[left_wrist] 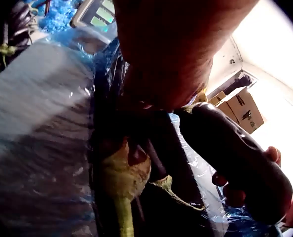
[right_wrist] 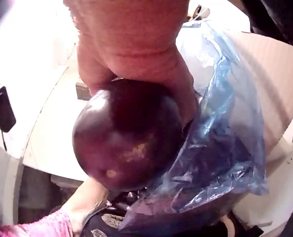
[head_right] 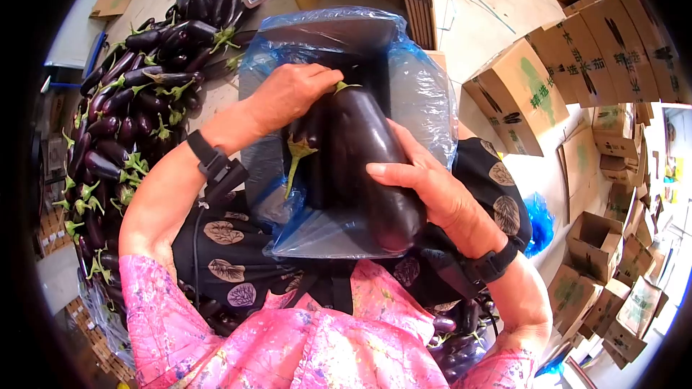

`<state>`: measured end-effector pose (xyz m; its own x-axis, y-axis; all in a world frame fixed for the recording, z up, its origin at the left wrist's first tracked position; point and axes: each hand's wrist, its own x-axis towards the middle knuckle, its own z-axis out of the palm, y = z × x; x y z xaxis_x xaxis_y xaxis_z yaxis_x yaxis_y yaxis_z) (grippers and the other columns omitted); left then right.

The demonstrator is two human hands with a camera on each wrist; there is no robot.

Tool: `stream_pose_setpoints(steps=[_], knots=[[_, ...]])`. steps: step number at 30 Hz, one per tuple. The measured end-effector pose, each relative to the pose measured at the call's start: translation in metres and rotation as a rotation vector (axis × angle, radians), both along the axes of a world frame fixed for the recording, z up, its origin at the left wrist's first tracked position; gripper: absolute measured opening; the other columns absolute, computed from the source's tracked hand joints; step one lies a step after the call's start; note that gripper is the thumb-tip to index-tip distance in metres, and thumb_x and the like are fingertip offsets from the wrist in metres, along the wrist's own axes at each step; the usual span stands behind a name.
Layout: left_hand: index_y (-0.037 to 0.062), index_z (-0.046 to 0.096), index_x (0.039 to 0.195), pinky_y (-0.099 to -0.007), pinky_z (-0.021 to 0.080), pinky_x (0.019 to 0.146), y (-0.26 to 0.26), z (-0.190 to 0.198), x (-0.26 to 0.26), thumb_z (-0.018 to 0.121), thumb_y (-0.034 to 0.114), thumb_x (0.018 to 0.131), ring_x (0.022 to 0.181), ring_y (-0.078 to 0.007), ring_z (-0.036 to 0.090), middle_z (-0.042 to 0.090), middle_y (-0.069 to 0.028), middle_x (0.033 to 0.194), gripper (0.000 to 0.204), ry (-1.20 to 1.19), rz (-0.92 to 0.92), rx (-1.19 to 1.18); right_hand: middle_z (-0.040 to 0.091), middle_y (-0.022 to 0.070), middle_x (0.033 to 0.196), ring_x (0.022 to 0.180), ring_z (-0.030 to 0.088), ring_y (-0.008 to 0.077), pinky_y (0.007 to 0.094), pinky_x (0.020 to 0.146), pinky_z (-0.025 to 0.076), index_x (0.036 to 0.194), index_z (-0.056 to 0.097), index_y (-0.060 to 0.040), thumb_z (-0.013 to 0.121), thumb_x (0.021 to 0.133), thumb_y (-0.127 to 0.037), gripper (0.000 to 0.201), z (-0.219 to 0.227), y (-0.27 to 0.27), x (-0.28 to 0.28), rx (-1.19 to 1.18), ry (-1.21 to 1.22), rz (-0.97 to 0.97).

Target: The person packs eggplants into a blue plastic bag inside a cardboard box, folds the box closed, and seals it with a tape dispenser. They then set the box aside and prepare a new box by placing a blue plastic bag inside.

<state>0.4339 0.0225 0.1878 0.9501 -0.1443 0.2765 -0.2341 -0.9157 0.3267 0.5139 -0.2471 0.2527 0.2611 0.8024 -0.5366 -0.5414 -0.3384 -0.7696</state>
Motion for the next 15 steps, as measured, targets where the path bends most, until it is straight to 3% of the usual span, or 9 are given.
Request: stream_pose_setpoints(steps=[1,4,5,8,9,12,13,15], knots=[[0.0047,0.064,0.111,-0.0428,0.055,0.076,-0.003,-0.004,0.002,0.060,0.004,0.088,0.088,-0.0356,0.068,0.069,-0.0152,0.097,0.023,0.028,0.037,-0.067,0.047,0.0179,0.141,0.129,0.049,0.0241,0.0333,0.108,0.039,0.155,0.021,0.0015,0.074,0.083,-0.027,0.094,0.010,0.004,0.002,0.015,0.019,0.053],[0.0054,0.063,0.111,-0.0449,0.054,0.073,-0.006,-0.019,0.015,0.059,0.008,0.092,0.086,-0.0393,0.067,0.069,-0.0188,0.092,0.020,0.069,0.113,-0.303,0.045,0.0200,0.143,0.131,0.047,0.0256,0.0340,0.110,0.037,0.156,0.015,0.0024,0.073,0.085,-0.028,0.096,0.010,0.017,-0.009,-0.054,-0.342,0.092],[0.0056,0.064,0.110,-0.0448,0.054,0.073,-0.007,-0.025,0.020,0.058,0.010,0.093,0.086,-0.0391,0.067,0.069,-0.0186,0.092,0.019,0.089,0.142,-0.391,0.043,0.0261,0.145,0.135,0.045,0.0318,0.0373,0.112,0.036,0.155,0.009,0.0044,0.074,0.085,-0.028,0.101,0.002,0.019,-0.012,-0.053,-0.415,0.088],[0.0052,0.066,0.104,-0.0448,0.052,0.079,-0.007,-0.037,0.031,0.056,0.014,0.094,0.092,-0.0385,0.067,0.070,-0.0180,0.096,0.017,0.081,0.186,-0.496,0.038,0.0325,0.147,0.138,0.042,0.0378,0.0405,0.114,0.034,0.154,0.009,0.0073,0.076,0.083,-0.028,0.104,-0.032,0.028,-0.021,-0.156,-0.839,0.110],[0.0049,0.066,0.104,-0.0451,0.052,0.080,-0.005,-0.040,0.036,0.055,0.015,0.094,0.093,-0.0387,0.067,0.070,-0.0182,0.097,0.017,0.077,0.162,-0.464,0.033,0.0397,0.145,0.137,0.040,0.0460,0.0438,0.113,0.034,0.152,0.005,0.0117,0.077,0.082,-0.028,0.108,-0.040,0.033,-0.027,-0.131,-0.912,0.102],[0.0059,0.067,0.106,-0.0471,0.051,0.086,0.003,-0.051,0.036,0.055,0.015,0.093,0.097,-0.0393,0.066,0.070,-0.0183,0.099,0.019,0.217,0.164,-0.466,0.037,0.0417,0.138,0.129,0.043,0.0500,0.0452,0.111,0.037,0.150,0.002,0.0142,0.077,0.082,-0.026,0.109,-0.045,0.045,-0.040,-0.247,-0.941,0.161],[0.0060,0.067,0.106,-0.0472,0.051,0.086,0.005,-0.055,0.035,0.055,0.014,0.093,0.097,-0.0395,0.066,0.070,-0.0183,0.100,0.019,0.261,0.180,-0.434,0.043,0.0394,0.125,0.114,0.049,0.0520,0.0493,0.103,0.040,0.150,0.001,0.0146,0.077,0.083,-0.026,0.109,-0.054,0.047,-0.044,-0.246,-1.026,0.186],[0.0081,0.068,0.111,-0.0474,0.052,0.088,0.006,-0.058,0.035,0.054,0.011,0.091,0.099,-0.0406,0.066,0.070,-0.0205,0.102,0.024,0.352,0.241,-0.372,0.044,0.0362,0.124,0.113,0.049,0.0500,0.0486,0.102,0.040,0.151,0.002,0.0132,0.076,0.085,-0.028,0.107,-0.065,0.049,-0.050,-0.277,-1.104,0.232]])
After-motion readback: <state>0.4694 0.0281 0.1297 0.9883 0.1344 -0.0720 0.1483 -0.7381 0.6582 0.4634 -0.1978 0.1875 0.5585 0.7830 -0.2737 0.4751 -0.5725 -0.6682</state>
